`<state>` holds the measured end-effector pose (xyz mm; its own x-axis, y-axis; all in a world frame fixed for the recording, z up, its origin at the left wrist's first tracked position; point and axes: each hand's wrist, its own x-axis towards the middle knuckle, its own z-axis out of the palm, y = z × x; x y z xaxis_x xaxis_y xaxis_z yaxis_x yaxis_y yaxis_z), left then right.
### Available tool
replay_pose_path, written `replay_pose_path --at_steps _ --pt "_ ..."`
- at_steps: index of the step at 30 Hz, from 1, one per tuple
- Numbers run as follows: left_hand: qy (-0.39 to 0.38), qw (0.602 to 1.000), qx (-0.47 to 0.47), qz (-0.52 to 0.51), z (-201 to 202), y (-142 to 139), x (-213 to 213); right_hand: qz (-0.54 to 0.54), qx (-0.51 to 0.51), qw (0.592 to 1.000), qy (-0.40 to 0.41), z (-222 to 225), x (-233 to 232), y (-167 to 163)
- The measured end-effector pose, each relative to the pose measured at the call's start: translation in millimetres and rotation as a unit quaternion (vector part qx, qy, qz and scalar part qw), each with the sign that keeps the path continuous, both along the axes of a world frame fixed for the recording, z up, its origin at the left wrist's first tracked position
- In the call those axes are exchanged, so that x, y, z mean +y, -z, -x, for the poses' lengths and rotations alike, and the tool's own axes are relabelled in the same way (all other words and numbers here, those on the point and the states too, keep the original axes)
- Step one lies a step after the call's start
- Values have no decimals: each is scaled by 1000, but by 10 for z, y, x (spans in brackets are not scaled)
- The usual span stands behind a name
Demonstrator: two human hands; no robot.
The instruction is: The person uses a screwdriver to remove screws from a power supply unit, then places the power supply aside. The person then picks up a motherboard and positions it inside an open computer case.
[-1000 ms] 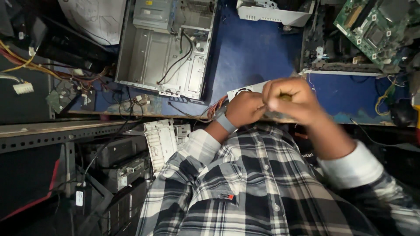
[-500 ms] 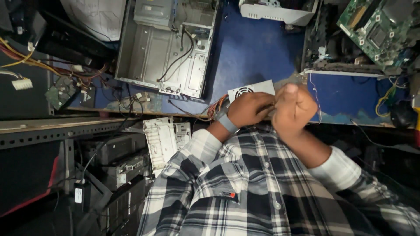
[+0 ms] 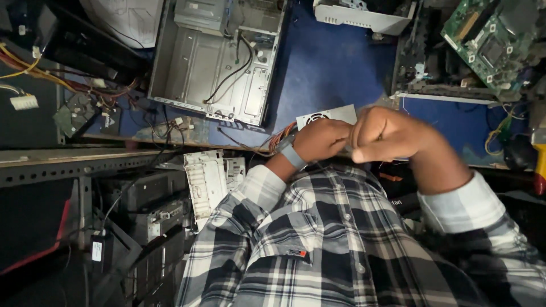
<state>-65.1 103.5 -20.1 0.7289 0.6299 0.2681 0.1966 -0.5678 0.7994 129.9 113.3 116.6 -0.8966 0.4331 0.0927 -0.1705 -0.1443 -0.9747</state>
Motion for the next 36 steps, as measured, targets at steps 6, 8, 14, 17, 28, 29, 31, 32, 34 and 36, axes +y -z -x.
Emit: replay_pose_path --at_steps 6,8,14,17,28,29,31,32,34,36 --pt "-125 976 165 -71 247 394 140 -116 -35 944 306 39 -359 280" --pt "-135 963 226 -58 332 566 135 -156 -38 895 417 154 -487 307" --pt "-166 955 245 -17 371 884 43 -134 50 757 637 504 -598 329" --pt "-181 961 209 -27 401 902 22 -209 11 768 606 515 -591 253" --pt "-200 960 193 -19 539 892 -12 35 0 987 -156 36 51 126" --pt "-202 959 197 -14 548 889 -14 26 -18 987 -156 38 35 150" --pt "-210 958 193 -19 553 885 2 4 -56 986 -158 53 -44 181" --pt "-216 958 187 -27 561 883 0 12 -27 996 -87 87 -80 202" --pt "-215 959 183 -24 565 894 0 34 28 997 63 163 -185 233" --pt "-206 960 188 -8 577 920 12 -10 35 983 182 223 -285 231"
